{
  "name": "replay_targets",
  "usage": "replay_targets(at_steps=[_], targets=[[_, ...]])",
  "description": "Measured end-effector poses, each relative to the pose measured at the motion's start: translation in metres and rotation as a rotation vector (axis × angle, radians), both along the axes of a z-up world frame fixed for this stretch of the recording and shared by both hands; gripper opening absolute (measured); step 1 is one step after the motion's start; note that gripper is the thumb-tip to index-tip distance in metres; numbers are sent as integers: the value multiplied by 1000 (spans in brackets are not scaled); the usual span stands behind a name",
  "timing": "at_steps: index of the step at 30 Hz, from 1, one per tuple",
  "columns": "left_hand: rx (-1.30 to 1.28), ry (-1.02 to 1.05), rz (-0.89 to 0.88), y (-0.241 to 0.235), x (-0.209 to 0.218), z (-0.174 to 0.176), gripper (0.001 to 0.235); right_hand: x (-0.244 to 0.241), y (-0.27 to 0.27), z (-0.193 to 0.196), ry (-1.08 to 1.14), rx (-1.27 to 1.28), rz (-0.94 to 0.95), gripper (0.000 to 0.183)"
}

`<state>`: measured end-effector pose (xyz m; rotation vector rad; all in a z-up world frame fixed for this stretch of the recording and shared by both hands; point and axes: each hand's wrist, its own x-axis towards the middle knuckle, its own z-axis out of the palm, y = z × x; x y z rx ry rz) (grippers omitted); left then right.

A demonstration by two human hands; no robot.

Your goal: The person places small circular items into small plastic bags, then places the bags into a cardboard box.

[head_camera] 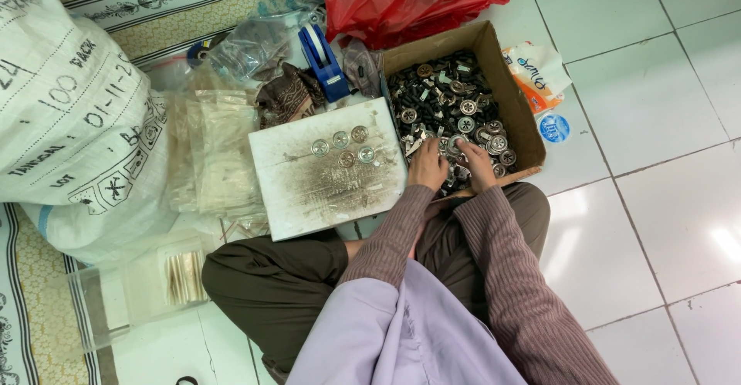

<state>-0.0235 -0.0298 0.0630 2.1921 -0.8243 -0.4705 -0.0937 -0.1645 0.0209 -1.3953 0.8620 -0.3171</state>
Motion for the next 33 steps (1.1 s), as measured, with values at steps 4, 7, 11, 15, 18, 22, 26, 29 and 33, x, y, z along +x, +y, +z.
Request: replay_targets(at_steps=[4,7,11,15,18,22,26,29,33], targets=[[-7,-33,-1,-6,1,-45,41,0,6,22,-7,75,51,42],[-106,33,59,1,2,-25,43,0,7,19,-7,79,104,45],[-198,77,156,-4,3,-38,38,0,7,17,7,91,185,45],[-315,122,233,-7,8,-53,29,0,28,74,-17,30,170,49],[-285,125,192,-3,6,-41,29,0,27,68,-35,-11,144,60],[-266,38,144,-4,3,-54,29,0,19,35,-58,-163,170,49],[-323,-152,97,-8,1,-81,25,-2,2,-11,-128,-336,178,18],[-340,-227,106,-11,1,-87,20,-5,12,14,-96,-476,170,20],[-408,-244,149,3,-2,-40,16,-4,9,2,-198,-434,181,17]])
